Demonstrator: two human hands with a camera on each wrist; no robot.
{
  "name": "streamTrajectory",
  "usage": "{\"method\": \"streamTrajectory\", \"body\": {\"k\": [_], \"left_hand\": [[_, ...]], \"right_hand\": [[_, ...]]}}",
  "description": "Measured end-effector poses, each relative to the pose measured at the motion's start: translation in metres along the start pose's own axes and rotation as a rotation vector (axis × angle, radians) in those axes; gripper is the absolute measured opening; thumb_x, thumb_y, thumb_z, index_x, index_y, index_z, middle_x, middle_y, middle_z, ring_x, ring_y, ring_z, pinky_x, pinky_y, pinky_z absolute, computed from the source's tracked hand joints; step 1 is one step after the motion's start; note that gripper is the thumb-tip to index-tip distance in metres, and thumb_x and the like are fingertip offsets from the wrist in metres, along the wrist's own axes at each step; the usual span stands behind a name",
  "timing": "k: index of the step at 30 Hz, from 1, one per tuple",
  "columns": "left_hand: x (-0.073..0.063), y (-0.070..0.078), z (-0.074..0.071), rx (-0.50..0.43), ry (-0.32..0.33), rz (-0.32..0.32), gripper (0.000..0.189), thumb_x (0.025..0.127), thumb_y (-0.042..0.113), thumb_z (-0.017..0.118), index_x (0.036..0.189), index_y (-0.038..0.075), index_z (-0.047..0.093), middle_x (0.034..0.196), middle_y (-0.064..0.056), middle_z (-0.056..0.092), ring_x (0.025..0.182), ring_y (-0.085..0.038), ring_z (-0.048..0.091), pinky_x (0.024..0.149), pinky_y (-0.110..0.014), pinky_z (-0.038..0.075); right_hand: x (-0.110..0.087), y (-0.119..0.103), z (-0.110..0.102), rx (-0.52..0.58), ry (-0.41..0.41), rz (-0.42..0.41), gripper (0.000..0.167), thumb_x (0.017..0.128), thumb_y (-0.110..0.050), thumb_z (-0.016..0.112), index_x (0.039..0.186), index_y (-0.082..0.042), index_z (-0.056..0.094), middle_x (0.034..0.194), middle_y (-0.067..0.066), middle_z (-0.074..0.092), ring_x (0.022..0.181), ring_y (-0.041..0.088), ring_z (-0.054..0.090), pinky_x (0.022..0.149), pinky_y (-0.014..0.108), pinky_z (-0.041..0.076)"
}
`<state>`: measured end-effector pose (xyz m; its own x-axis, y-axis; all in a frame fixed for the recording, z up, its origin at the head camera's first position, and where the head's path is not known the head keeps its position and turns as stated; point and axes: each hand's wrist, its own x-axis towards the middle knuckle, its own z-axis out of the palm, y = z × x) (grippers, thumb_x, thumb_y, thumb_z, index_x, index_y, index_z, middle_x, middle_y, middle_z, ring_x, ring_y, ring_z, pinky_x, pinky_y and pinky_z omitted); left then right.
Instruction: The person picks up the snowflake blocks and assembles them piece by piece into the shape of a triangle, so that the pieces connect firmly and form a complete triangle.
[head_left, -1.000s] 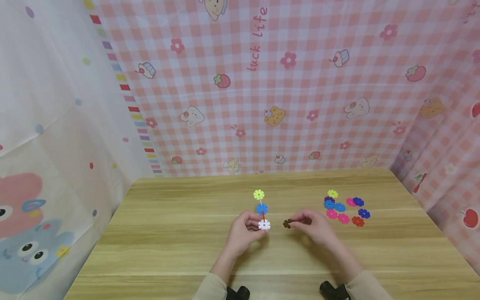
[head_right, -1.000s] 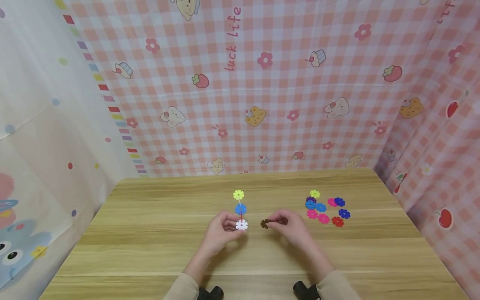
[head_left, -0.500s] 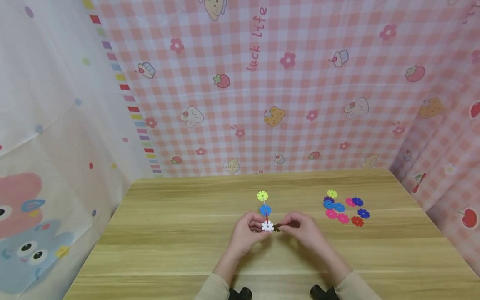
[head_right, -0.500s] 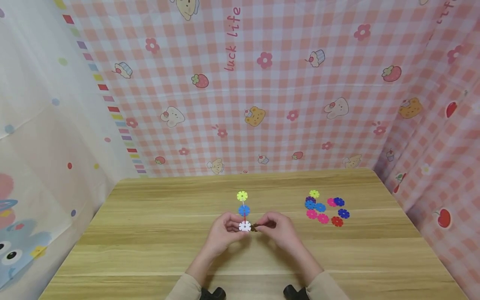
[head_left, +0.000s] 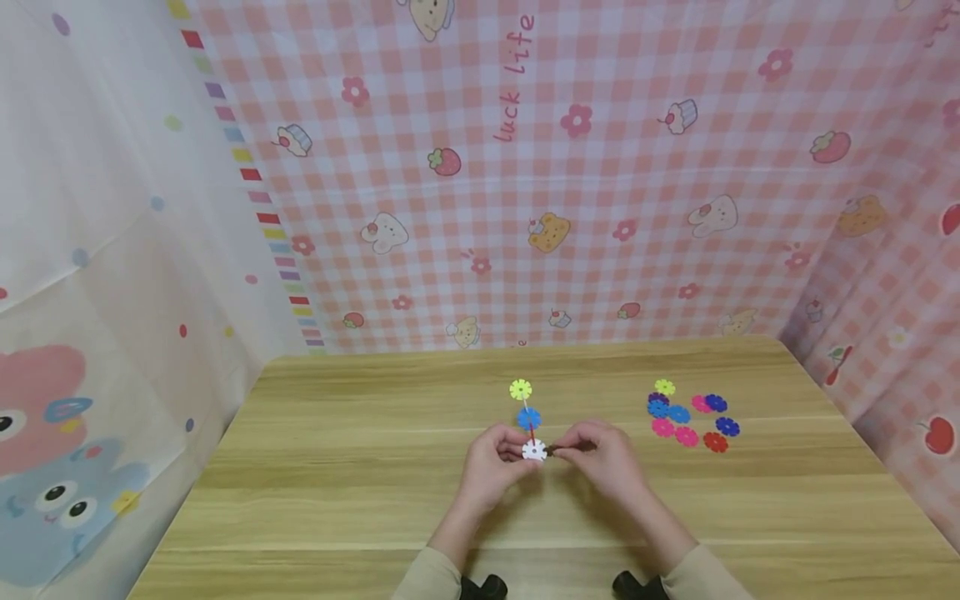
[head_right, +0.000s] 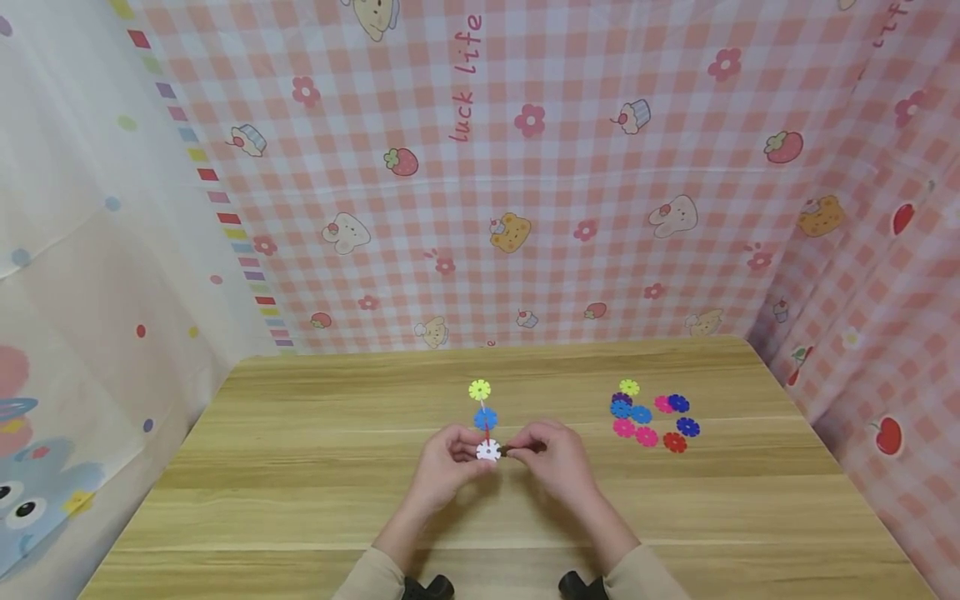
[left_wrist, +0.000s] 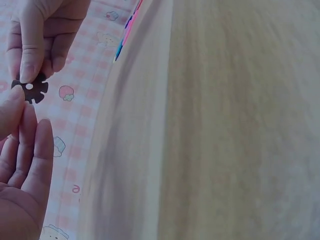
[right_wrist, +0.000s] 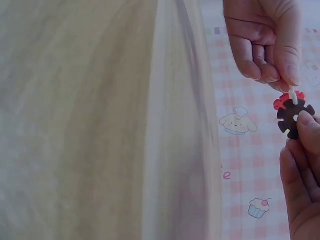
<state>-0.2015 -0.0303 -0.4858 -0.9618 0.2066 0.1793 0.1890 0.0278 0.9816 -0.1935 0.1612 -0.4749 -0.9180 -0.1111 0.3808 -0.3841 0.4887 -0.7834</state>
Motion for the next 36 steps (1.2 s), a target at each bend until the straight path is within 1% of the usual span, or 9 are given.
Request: {"method": "streamTrajectory", "body": {"k": [4, 7, 15, 23, 28, 33, 36], "left_hand": [[0.0005, 0.0006, 0.0011, 0.035, 0.003, 0.023, 0.025, 0.074, -0.012, 0.08, 0.093, -0.009, 0.063, 0.085, -0.019, 0.07, 0.073, -0.01, 0.063, 0.069, -0.021, 0.055], [0.0013, 0.0003, 0.001, 0.045, 0.004, 0.016, 0.025, 0.074, -0.01, 0.08, 0.094, -0.008, 0.064, 0.086, -0.017, 0.071, 0.074, -0.009, 0.063, 0.069, -0.021, 0.055], [0.0041, -0.0027, -0.0016, 0.017, -0.001, -0.016, 0.03, 0.076, -0.009, 0.079, 0.101, -0.007, 0.063, 0.092, -0.018, 0.071, 0.079, -0.016, 0.065, 0.072, -0.023, 0.055], [0.0044, -0.0035, -0.0035, 0.002, 0.003, -0.019, 0.031, 0.076, -0.007, 0.08, 0.102, -0.007, 0.063, 0.092, -0.015, 0.071, 0.079, -0.012, 0.065, 0.074, -0.023, 0.056], [0.0042, -0.0018, -0.0042, -0.018, 0.003, -0.034, 0.034, 0.076, -0.006, 0.08, 0.105, -0.007, 0.063, 0.093, -0.015, 0.071, 0.08, -0.013, 0.065, 0.075, -0.023, 0.055], [0.0036, -0.0019, -0.0046, -0.047, 0.003, -0.055, 0.038, 0.076, -0.005, 0.081, 0.108, -0.006, 0.062, 0.095, -0.014, 0.071, 0.083, -0.016, 0.066, 0.076, -0.024, 0.055], [0.0035, -0.0044, -0.0037, -0.061, -0.006, -0.037, 0.036, 0.076, -0.007, 0.08, 0.108, -0.009, 0.062, 0.096, -0.017, 0.071, 0.084, -0.019, 0.068, 0.077, -0.025, 0.056]], "right_hand": [[-0.0012, -0.0005, 0.0017, -0.03, 0.026, -0.039, 0.021, 0.073, 0.006, 0.082, 0.077, -0.014, 0.075, 0.078, -0.01, 0.066, 0.076, 0.011, 0.062, 0.071, 0.026, 0.056], [-0.0017, 0.0008, 0.0023, -0.016, 0.033, -0.045, 0.02, 0.073, 0.005, 0.082, 0.078, -0.013, 0.075, 0.078, -0.009, 0.066, 0.076, 0.01, 0.062, 0.071, 0.026, 0.056], [-0.0011, 0.0066, -0.0002, 0.11, -0.002, 0.048, 0.014, 0.08, 0.001, 0.079, 0.087, -0.011, 0.076, 0.087, -0.003, 0.07, 0.083, 0.013, 0.064, 0.075, 0.025, 0.056], [-0.0017, 0.006, -0.0014, 0.156, -0.054, 0.092, 0.013, 0.083, 0.001, 0.076, 0.091, -0.01, 0.074, 0.093, 0.001, 0.07, 0.088, 0.016, 0.064, 0.079, 0.026, 0.055], [-0.0012, 0.0074, -0.0003, 0.134, -0.041, 0.119, 0.01, 0.084, -0.001, 0.076, 0.089, -0.01, 0.073, 0.09, 0.0, 0.07, 0.085, 0.016, 0.064, 0.078, 0.026, 0.055], [-0.0008, 0.0071, -0.0005, 0.144, -0.001, 0.189, 0.006, 0.086, -0.003, 0.076, 0.088, -0.007, 0.072, 0.087, 0.002, 0.07, 0.082, 0.015, 0.065, 0.077, 0.027, 0.054], [0.0001, 0.0041, -0.001, 0.171, 0.019, 0.226, 0.006, 0.086, -0.004, 0.076, 0.088, -0.007, 0.071, 0.087, 0.002, 0.07, 0.082, 0.017, 0.065, 0.077, 0.027, 0.054]]}}
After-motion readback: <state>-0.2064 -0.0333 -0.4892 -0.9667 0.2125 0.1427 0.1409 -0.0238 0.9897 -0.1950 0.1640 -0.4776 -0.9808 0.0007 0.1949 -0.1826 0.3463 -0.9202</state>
